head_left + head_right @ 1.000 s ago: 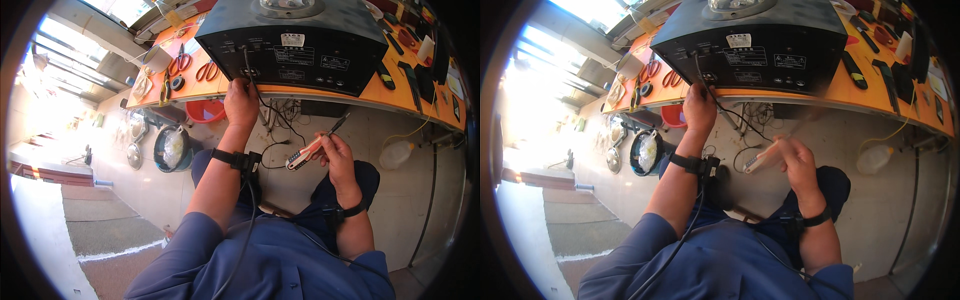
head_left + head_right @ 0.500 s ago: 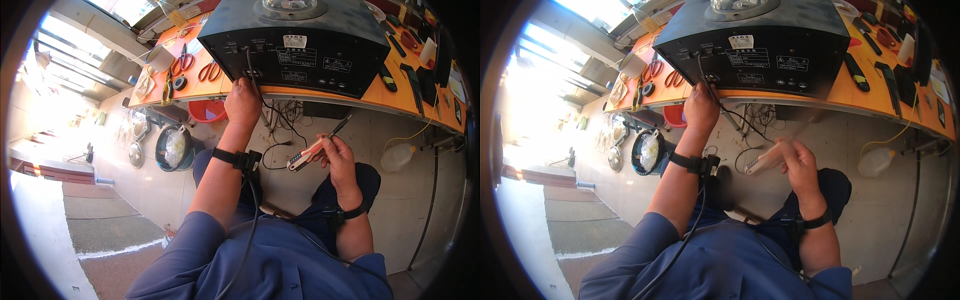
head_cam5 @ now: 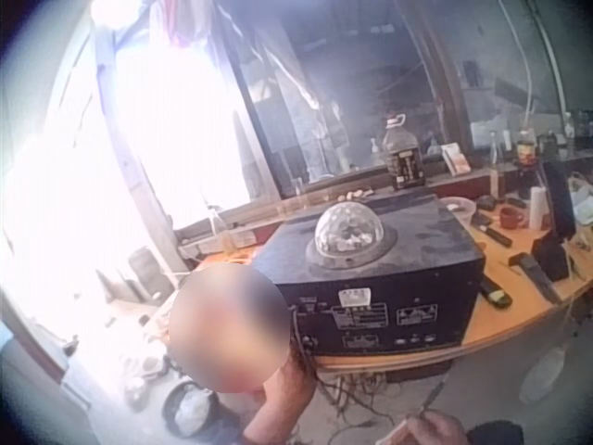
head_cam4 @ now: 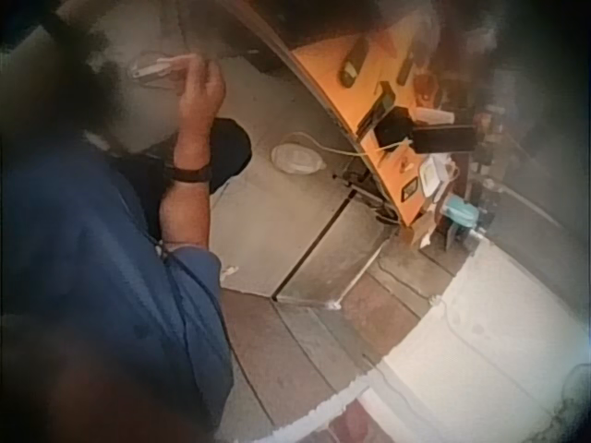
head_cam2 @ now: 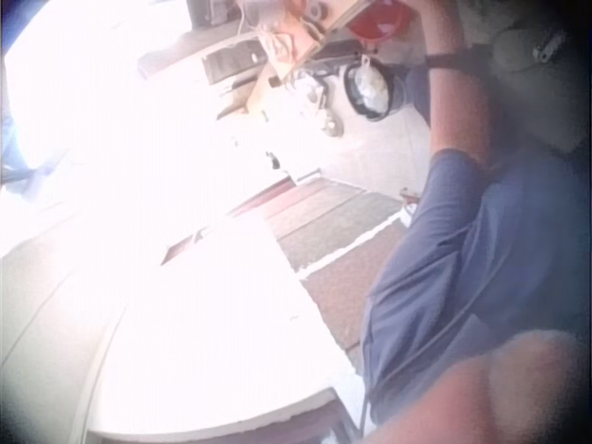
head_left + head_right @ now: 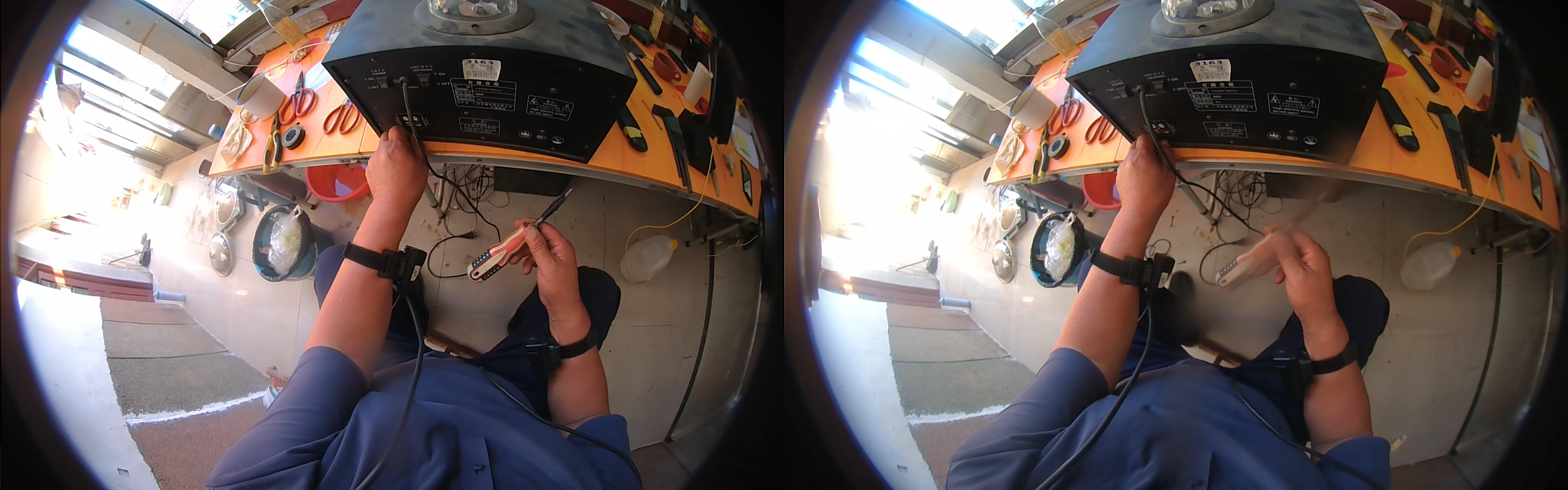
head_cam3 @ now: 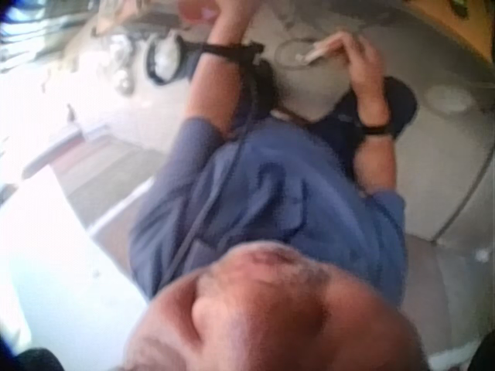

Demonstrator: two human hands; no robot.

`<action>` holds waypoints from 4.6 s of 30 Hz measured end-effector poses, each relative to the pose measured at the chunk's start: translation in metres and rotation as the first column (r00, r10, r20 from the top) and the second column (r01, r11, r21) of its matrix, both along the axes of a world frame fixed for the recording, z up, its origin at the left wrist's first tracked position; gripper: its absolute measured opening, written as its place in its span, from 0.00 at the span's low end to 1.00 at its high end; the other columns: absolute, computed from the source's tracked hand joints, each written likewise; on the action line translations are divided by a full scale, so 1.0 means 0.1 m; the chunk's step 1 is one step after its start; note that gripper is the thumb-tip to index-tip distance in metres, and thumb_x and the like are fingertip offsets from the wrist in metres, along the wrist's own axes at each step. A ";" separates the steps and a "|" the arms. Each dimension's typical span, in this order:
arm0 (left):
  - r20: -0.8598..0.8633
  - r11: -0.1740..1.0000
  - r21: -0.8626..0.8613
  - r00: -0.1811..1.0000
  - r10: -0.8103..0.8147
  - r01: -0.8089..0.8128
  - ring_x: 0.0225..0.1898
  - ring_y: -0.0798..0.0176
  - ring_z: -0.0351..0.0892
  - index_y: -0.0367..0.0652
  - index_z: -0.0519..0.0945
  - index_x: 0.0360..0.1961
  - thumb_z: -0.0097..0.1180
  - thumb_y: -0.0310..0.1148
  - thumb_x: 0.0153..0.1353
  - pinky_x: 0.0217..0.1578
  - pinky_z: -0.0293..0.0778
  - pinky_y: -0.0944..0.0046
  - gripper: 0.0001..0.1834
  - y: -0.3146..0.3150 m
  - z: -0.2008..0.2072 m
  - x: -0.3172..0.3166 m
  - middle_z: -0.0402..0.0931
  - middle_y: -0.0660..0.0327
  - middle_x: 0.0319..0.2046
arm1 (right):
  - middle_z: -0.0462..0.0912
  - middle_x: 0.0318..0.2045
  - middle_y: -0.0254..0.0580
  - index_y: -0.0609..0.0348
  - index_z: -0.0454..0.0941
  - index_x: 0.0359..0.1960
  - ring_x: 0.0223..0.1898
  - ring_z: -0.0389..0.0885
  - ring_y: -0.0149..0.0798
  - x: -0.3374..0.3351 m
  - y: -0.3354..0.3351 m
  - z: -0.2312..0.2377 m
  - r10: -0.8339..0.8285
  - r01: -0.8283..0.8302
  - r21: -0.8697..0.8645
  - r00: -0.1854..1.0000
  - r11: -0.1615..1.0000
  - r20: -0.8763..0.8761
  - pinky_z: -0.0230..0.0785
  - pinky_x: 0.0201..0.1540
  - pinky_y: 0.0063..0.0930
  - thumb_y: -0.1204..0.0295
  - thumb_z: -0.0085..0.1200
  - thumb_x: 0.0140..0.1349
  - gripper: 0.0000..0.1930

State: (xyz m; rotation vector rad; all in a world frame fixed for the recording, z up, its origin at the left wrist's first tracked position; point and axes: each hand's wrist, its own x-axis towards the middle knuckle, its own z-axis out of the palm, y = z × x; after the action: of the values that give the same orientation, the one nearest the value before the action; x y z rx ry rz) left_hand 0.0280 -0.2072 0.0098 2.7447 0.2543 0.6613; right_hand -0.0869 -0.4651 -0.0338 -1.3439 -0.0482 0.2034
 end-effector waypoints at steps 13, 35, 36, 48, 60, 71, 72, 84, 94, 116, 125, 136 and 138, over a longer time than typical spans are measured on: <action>0.005 1.000 -0.015 1.000 0.012 -0.012 0.36 0.39 0.84 0.42 0.74 0.39 0.54 0.39 0.68 0.37 0.78 0.43 0.11 -0.01 0.02 -0.02 0.82 0.48 0.36 | 0.86 0.34 0.35 0.60 0.80 0.52 0.31 0.83 0.26 0.01 0.01 -0.03 0.005 -0.006 -0.013 1.000 1.000 -0.020 0.67 0.29 0.16 0.58 0.49 0.77 0.18; -0.070 0.999 0.040 0.997 -0.017 0.020 0.34 0.37 0.84 0.39 0.76 0.37 0.52 0.42 0.69 0.35 0.79 0.42 0.15 0.04 0.09 0.01 0.84 0.46 0.32 | 0.86 0.33 0.34 0.60 0.80 0.52 0.31 0.82 0.25 0.05 0.07 -0.06 0.001 -0.003 -0.055 0.999 0.998 -0.033 0.66 0.28 0.16 0.57 0.49 0.76 0.18; -0.082 0.999 0.046 0.996 -0.019 0.023 0.34 0.37 0.84 0.39 0.76 0.36 0.51 0.42 0.69 0.35 0.79 0.42 0.15 0.05 0.09 0.01 0.84 0.46 0.32 | 0.86 0.33 0.34 0.60 0.80 0.52 0.31 0.82 0.25 0.05 0.07 -0.06 -0.009 0.007 -0.075 1.000 0.997 -0.024 0.66 0.28 0.16 0.57 0.49 0.76 0.18; 0.006 0.998 -0.031 0.999 -0.046 0.047 0.31 0.39 0.84 0.41 0.76 0.35 0.56 0.41 0.67 0.32 0.78 0.43 0.13 0.04 0.06 -0.02 0.83 0.48 0.29 | 0.85 0.34 0.33 0.60 0.80 0.53 0.31 0.82 0.25 0.07 0.10 -0.08 0.006 -0.009 -0.089 1.000 0.996 -0.030 0.66 0.28 0.16 0.58 0.49 0.77 0.18; 0.103 0.989 -0.106 0.988 0.112 -0.101 0.30 0.42 0.84 0.42 0.79 0.34 0.56 0.41 0.66 0.33 0.78 0.47 0.13 0.94 0.06 -0.15 0.83 0.49 0.28 | 0.86 0.33 0.34 0.60 0.81 0.44 0.30 0.81 0.24 0.06 0.14 0.02 -0.001 -0.003 -0.045 0.996 0.999 -0.086 0.66 0.28 0.16 0.63 0.49 0.76 0.14; 0.182 0.954 -0.266 0.965 0.188 -0.136 0.38 0.44 0.85 0.37 0.81 0.41 0.54 0.40 0.67 0.41 0.77 0.49 0.15 1.98 0.27 0.49 0.84 0.46 0.36 | 0.87 0.33 0.33 0.58 0.79 0.37 0.33 0.82 0.25 0.15 0.30 -0.03 0.166 -0.184 -0.124 0.976 0.975 -0.143 0.68 0.30 0.18 0.62 0.50 0.76 0.13; 0.155 0.935 -0.331 0.970 0.184 -0.125 0.38 0.44 0.85 0.36 0.81 0.41 0.54 0.40 0.68 0.41 0.77 0.50 0.16 1.97 0.26 0.39 0.84 0.47 0.36 | 0.87 0.33 0.33 0.58 0.79 0.37 0.33 0.82 0.25 0.15 0.32 -0.05 0.182 -0.203 -0.139 0.971 0.969 -0.154 0.68 0.30 0.18 0.62 0.50 0.76 0.13; -0.210 0.233 -0.969 0.786 -0.581 -0.086 0.43 0.69 0.79 0.34 0.74 0.56 0.55 0.47 0.74 0.44 0.76 0.67 0.25 0.93 -0.10 -1.84 0.79 0.61 0.42 | 0.84 0.34 0.30 0.61 0.78 0.54 0.33 0.81 0.23 0.20 1.28 0.22 0.514 -0.517 -0.107 0.856 0.849 -0.050 0.68 0.31 0.17 0.62 0.50 0.75 0.16; -0.018 0.155 -0.987 0.921 -0.389 0.046 0.33 0.70 0.81 0.39 0.64 0.68 0.53 0.40 0.75 0.31 0.74 0.74 0.27 0.81 -0.12 -1.77 0.79 0.59 0.40 | 0.85 0.34 0.31 0.58 0.78 0.51 0.30 0.79 0.22 0.63 1.90 0.42 0.411 -0.409 0.035 0.906 0.912 -0.105 0.64 0.28 0.14 0.58 0.49 0.74 0.17; -0.057 0.672 -0.734 0.977 -0.207 0.099 0.27 0.69 0.78 0.43 0.64 0.71 0.58 0.35 0.71 0.30 0.77 0.66 0.31 0.70 -0.09 -1.50 0.77 0.62 0.30 | 0.86 0.32 0.31 0.54 0.80 0.44 0.27 0.79 0.20 0.94 2.10 0.38 0.331 -0.329 0.041 0.942 0.943 -0.059 0.61 0.25 0.15 0.58 0.44 0.76 0.16; 0.017 0.802 -0.575 0.983 -0.183 0.159 0.32 0.60 0.83 0.43 0.66 0.70 0.60 0.35 0.68 0.36 0.79 0.60 0.31 0.69 -0.12 -1.49 0.81 0.54 0.34 | 0.87 0.33 0.32 0.54 0.81 0.45 0.29 0.80 0.21 0.95 2.10 0.38 0.332 -0.326 0.073 0.939 0.942 -0.088 0.63 0.27 0.15 0.59 0.43 0.77 0.16; 0.032 0.947 -0.264 0.983 -0.181 0.183 0.44 0.41 0.82 0.39 0.69 0.66 0.63 0.34 0.64 0.43 0.78 0.52 0.31 0.71 -0.01 -1.49 0.80 0.45 0.46 | 0.87 0.35 0.36 0.57 0.81 0.47 0.30 0.81 0.25 0.98 2.14 0.39 0.379 -0.333 0.262 0.913 0.906 -0.150 0.67 0.31 0.19 0.60 0.39 0.76 0.18; 0.095 0.932 -0.293 0.976 -0.194 0.213 0.42 0.42 0.82 0.38 0.70 0.66 0.63 0.34 0.65 0.42 0.78 0.52 0.30 0.72 -0.01 -1.45 0.80 0.45 0.44 | 0.87 0.34 0.37 0.57 0.81 0.47 0.30 0.81 0.26 0.97 2.14 0.39 0.376 -0.324 0.281 0.913 0.903 -0.155 0.67 0.32 0.19 0.60 0.39 0.76 0.18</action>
State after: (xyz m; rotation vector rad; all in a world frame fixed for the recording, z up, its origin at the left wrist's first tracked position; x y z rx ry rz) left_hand -0.1165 -0.1349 0.0087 2.4109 0.0478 0.5984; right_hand 0.0103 -0.2513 0.0047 -1.0468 -0.1389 0.6246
